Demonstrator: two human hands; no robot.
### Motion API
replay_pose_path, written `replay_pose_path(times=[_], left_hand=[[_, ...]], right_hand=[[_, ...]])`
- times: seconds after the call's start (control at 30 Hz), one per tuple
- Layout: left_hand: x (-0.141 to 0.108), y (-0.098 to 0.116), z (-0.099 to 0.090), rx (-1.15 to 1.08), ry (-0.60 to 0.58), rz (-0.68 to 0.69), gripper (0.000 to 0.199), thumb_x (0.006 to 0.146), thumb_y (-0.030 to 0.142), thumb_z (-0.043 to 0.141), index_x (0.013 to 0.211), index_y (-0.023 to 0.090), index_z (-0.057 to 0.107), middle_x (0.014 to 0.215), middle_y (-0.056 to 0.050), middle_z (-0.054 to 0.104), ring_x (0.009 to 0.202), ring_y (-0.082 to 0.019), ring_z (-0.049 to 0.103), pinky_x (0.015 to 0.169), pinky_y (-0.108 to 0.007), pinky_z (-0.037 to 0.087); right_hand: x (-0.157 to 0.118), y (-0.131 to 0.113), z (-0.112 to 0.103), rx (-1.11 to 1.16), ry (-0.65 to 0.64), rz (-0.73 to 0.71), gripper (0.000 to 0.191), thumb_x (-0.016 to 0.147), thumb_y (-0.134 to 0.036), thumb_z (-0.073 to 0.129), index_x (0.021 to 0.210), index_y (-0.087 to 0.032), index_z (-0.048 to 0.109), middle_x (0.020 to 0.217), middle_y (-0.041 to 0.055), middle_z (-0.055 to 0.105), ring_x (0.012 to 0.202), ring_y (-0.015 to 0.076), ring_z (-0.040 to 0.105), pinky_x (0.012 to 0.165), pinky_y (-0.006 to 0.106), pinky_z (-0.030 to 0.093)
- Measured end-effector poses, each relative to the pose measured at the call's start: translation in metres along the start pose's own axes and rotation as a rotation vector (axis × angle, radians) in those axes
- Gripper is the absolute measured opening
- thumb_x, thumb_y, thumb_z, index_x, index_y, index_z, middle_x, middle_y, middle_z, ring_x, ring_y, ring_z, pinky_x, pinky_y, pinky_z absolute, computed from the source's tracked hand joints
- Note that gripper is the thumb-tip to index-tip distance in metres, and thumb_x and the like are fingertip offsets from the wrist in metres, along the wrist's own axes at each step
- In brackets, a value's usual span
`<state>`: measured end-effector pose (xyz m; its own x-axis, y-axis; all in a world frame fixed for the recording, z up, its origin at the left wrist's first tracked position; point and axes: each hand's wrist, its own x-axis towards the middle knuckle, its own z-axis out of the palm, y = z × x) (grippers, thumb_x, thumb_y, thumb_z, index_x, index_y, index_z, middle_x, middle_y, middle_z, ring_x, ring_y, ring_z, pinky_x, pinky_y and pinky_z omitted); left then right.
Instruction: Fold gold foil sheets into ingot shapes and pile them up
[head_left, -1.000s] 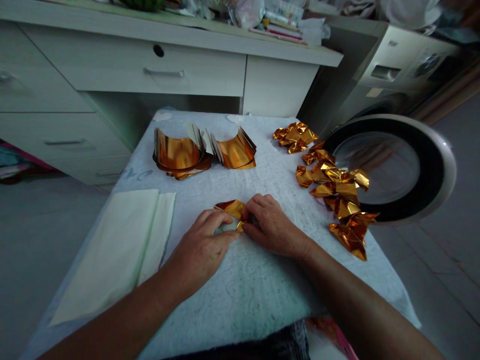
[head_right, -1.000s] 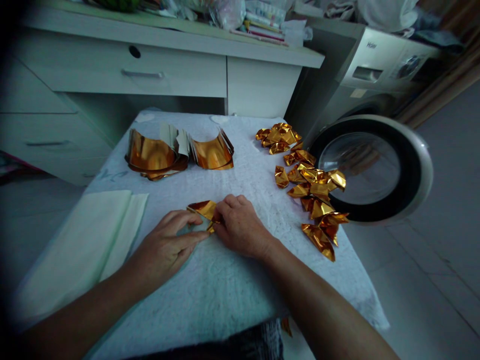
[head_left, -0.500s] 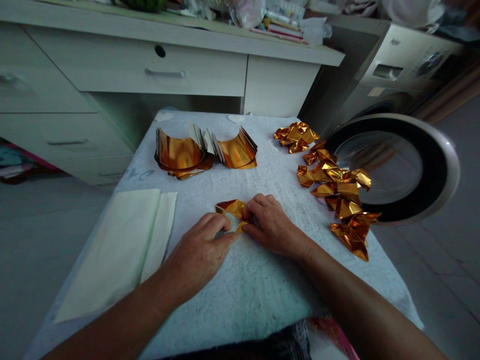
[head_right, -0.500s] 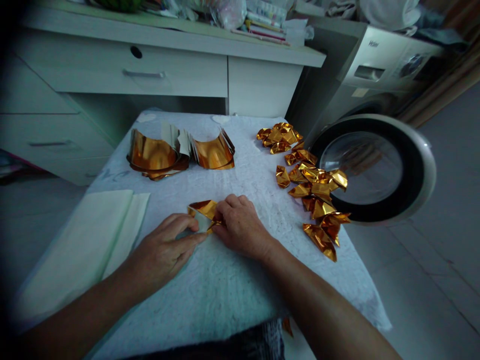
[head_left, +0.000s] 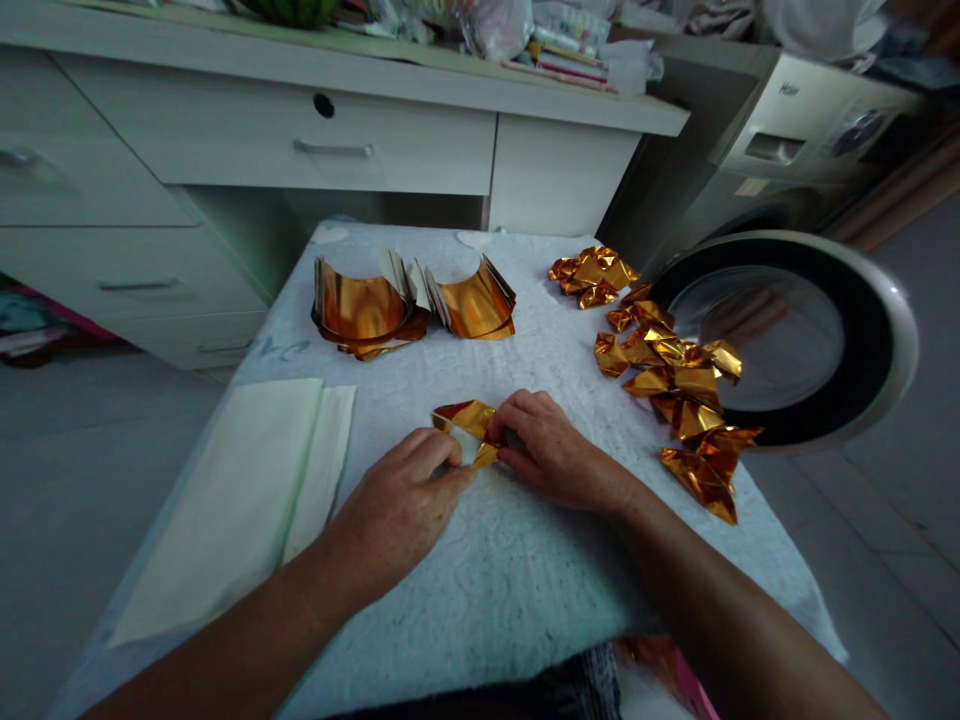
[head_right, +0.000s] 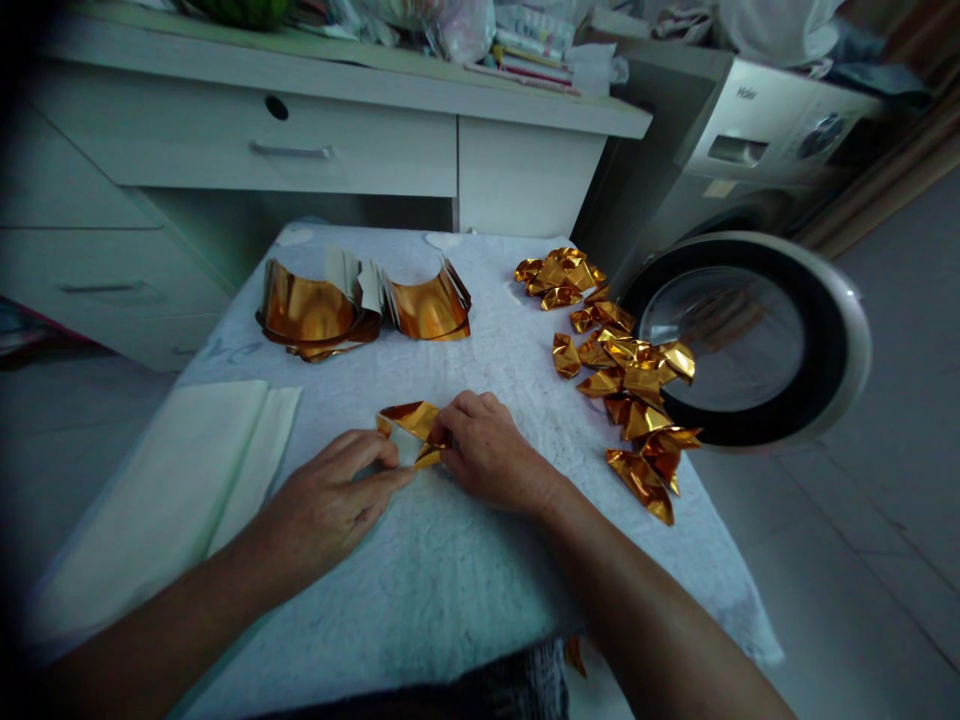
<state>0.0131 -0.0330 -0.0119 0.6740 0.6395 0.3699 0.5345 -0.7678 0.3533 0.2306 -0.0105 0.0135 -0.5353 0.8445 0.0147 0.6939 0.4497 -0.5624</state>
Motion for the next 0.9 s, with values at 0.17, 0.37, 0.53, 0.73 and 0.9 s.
replay_pose_path(times=[0.17, 0.37, 0.53, 0.73, 0.9], left_hand=[[0.000, -0.001, -0.001, -0.002, -0.003, -0.013, 0.016, 0.090, 0.009, 0.053, 0.095, 0.019, 0.066, 0.092, -0.004, 0.055, 0.087, -0.019, 0.052, 0.075, -0.035, 0.052], [0.002, 0.001, -0.005, -0.030, -0.008, -0.049, 0.026, 0.086, 0.005, 0.052, 0.101, 0.022, 0.063, 0.098, -0.004, 0.056, 0.094, -0.021, 0.054, 0.081, -0.036, 0.051], [0.008, 0.000, -0.014, -0.099, 0.135, -0.173, 0.028, 0.078, -0.001, 0.047, 0.096, 0.019, 0.054, 0.098, -0.004, 0.055, 0.095, -0.020, 0.055, 0.083, -0.035, 0.049], [0.010, -0.013, -0.015, 0.076, 0.114, -0.361, 0.019, 0.077, 0.003, 0.048, 0.084, 0.018, 0.056, 0.090, -0.005, 0.057, 0.089, -0.023, 0.056, 0.081, -0.042, 0.049], [0.009, -0.016, -0.009, 0.071, 0.097, -0.249, 0.030, 0.082, 0.002, 0.047, 0.103, 0.016, 0.063, 0.112, -0.008, 0.062, 0.106, -0.024, 0.056, 0.094, -0.042, 0.050]], right_hand=[[-0.001, -0.001, -0.001, -0.018, 0.013, -0.023, 0.023, 0.076, -0.004, 0.053, 0.093, -0.017, 0.059, 0.098, 0.0068, 0.058, 0.092, 0.0204, 0.050, 0.088, 0.035, 0.038], [-0.001, -0.005, -0.005, -0.009, 0.012, -0.060, 0.010, 0.082, -0.015, 0.062, 0.092, -0.017, 0.060, 0.096, 0.0065, 0.059, 0.092, 0.0204, 0.051, 0.087, 0.036, 0.038], [-0.001, -0.006, -0.005, -0.036, 0.029, -0.068, 0.010, 0.084, -0.020, 0.067, 0.092, -0.018, 0.062, 0.097, 0.0062, 0.060, 0.092, 0.0204, 0.051, 0.085, 0.034, 0.039], [-0.001, -0.004, -0.002, -0.057, 0.066, -0.056, 0.009, 0.084, -0.014, 0.064, 0.090, -0.016, 0.058, 0.092, 0.0051, 0.060, 0.087, 0.0188, 0.049, 0.080, 0.032, 0.040], [-0.001, -0.006, 0.000, -0.062, 0.072, -0.098, 0.007, 0.089, -0.011, 0.057, 0.084, -0.016, 0.060, 0.092, 0.0061, 0.059, 0.087, 0.0185, 0.049, 0.079, 0.031, 0.039]])
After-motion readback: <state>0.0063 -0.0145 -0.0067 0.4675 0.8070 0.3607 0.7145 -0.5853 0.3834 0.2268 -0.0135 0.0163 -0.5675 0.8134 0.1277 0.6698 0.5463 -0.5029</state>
